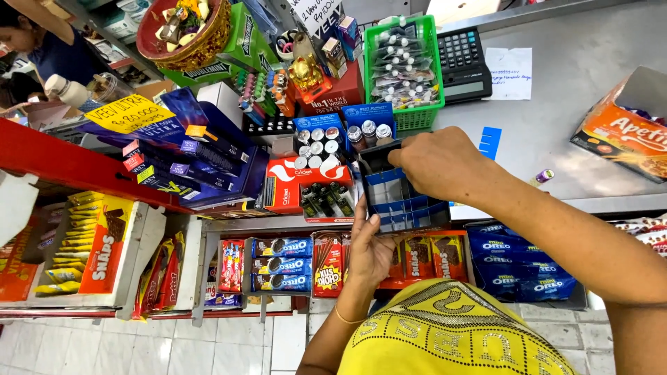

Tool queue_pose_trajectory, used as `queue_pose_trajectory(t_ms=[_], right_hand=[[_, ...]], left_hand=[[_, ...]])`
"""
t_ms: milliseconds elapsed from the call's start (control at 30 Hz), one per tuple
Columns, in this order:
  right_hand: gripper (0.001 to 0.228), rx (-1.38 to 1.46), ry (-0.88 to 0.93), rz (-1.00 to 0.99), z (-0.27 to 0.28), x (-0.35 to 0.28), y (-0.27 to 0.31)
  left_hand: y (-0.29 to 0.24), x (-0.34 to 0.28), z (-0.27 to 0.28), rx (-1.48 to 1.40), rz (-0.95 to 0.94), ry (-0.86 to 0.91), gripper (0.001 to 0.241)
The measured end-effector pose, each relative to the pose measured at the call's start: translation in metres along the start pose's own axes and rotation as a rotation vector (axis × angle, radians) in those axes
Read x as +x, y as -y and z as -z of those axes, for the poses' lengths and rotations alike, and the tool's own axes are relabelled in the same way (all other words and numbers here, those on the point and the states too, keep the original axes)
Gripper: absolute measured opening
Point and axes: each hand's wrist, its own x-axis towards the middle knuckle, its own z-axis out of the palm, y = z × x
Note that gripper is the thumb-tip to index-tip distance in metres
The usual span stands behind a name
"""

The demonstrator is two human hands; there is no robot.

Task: Organizing small cosmetic bottles into a display tray and cleaning containers at a checkout counter.

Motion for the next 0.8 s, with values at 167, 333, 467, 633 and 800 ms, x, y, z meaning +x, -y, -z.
queue_pose_trajectory(t_ms=[167,333,467,633,800], right_hand=[[0.027,-0.034,-0.053,-0.012,-0.008,0.004,0.001],[0.024,-0.023,-0.087,-0.014,-0.007,0.006,0.005],[0.022,-0.009,-0.11,0.001,-0.009,0.008,0.003],[0.021,-0.048,-0.129,0.014,-0.002,0.006,0.006],[0.013,-0.046,-0.15,0.078,0.001,0.014,0.007]], left_hand=[[-0.007,-0.001,-0.007,-0.003,0.015,-0.039,0.064],[-0.013,0.001,-0.003,-0.012,0.041,-0.065,0.06],[-0.017,0.002,-0.003,-0.003,0.061,-0.075,0.057],[-0.02,0.004,0.0,-0.018,0.088,-0.101,0.052],[-0.022,0.017,0.012,0.053,0.084,-0.103,0.053]])
